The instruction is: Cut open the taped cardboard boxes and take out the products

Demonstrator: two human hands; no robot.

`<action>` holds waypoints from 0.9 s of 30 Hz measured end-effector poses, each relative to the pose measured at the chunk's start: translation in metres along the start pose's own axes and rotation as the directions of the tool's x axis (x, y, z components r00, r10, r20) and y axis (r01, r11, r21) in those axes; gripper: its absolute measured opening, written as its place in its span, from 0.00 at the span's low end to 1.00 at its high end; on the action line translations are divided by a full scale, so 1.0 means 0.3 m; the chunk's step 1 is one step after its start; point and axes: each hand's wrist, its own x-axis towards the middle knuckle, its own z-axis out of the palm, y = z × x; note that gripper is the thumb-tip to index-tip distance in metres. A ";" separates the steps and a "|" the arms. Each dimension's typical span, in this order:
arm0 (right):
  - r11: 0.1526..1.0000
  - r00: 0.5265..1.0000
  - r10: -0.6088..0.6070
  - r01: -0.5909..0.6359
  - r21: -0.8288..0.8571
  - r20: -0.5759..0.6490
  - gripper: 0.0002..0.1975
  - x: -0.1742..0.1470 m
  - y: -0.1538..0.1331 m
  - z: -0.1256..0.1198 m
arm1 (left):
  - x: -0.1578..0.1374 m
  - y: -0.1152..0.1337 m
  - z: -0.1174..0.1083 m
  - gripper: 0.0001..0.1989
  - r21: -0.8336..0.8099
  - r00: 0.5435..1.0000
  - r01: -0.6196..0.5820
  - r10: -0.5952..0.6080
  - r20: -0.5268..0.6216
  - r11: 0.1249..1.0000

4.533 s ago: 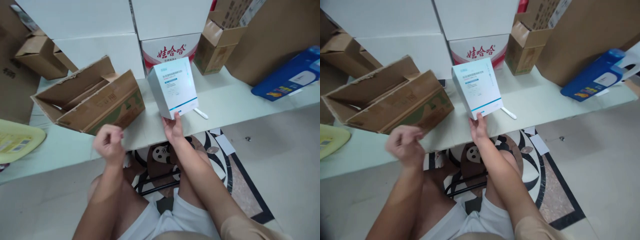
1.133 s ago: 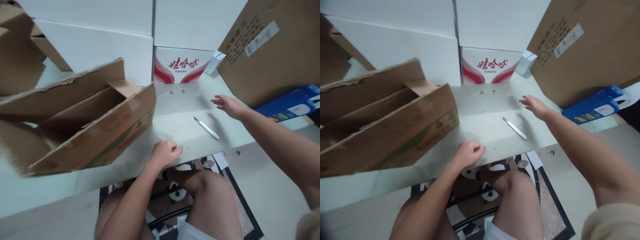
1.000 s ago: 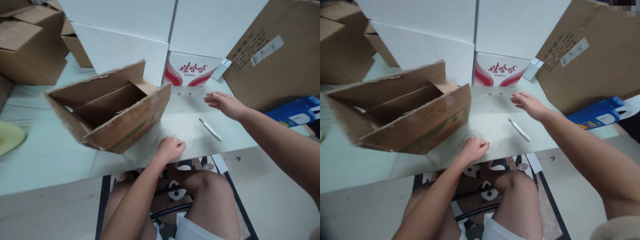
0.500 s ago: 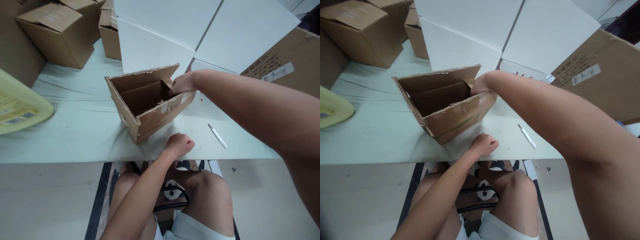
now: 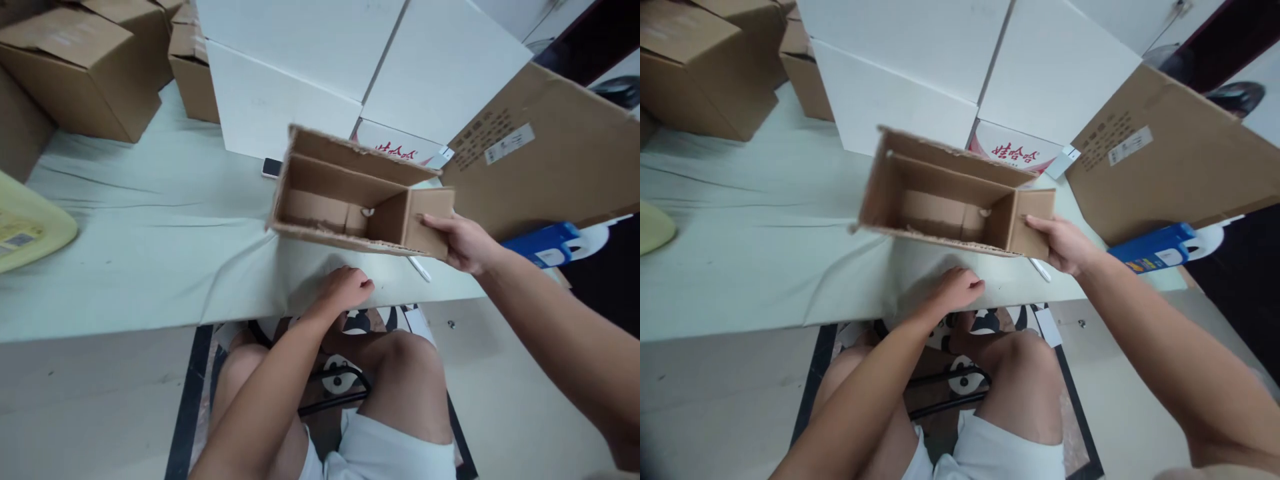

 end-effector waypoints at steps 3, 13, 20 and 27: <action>0.996 0.962 0.032 -0.007 0.092 -0.271 0.13 -0.078 -0.006 -0.143 | 0.008 -0.003 0.017 0.18 0.015 1.000 -0.006 0.006 0.024 1.000; 0.992 0.757 -0.047 0.113 0.060 -0.651 0.15 0.076 0.065 -0.566 | 0.039 -0.001 0.034 0.19 0.065 0.999 -0.027 0.024 0.044 0.998; 0.997 0.776 -0.040 0.075 0.030 -0.629 0.19 0.348 -0.002 -0.525 | 0.066 -0.010 0.044 0.20 0.087 0.998 -0.007 0.002 0.062 0.996; 0.997 0.861 -0.051 0.076 0.028 -0.506 0.35 0.589 -0.087 -0.447 | 0.087 -0.005 0.036 0.22 0.105 0.994 0.018 -0.029 0.110 0.994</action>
